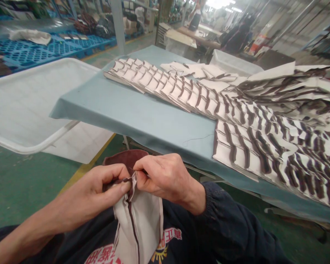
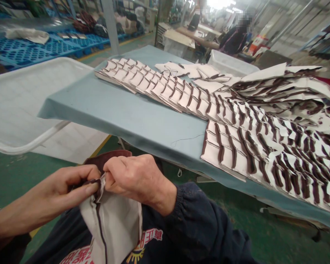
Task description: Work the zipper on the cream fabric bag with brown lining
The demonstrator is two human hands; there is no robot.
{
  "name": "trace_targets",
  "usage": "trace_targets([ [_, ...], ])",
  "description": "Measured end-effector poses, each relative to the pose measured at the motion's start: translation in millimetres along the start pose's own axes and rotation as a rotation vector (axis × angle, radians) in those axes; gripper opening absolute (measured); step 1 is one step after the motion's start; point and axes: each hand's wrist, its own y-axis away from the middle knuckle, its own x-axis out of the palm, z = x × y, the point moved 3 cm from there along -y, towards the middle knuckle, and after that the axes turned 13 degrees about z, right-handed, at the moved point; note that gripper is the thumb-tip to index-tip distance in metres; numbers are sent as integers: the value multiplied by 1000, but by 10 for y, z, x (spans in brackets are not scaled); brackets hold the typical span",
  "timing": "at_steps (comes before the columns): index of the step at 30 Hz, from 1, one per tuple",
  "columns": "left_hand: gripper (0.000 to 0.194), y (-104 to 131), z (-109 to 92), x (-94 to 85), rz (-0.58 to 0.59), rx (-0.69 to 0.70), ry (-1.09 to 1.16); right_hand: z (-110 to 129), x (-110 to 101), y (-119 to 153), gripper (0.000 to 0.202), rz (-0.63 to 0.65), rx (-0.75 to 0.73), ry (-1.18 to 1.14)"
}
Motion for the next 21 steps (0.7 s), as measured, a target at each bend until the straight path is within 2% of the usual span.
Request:
trace_targets([
  [4,46,87,174,-1,-97,29,28,-58,-34,-61,14,104,125,-343],
  [8,38,133,225,-48,-122,81,-44,-36,-64,-126,9,217,250,-510],
  [15,19,37,23,-180,-94,112,-142,46,-154,-256,8,316,356,-586],
  [18,21,3,-61,-231,-87,82,-219,16,-155,-252,7,323,363,-548],
  [21,26,6,-73,-252,-98,76,-229,-18,-140,-205,9,321,301,-488],
])
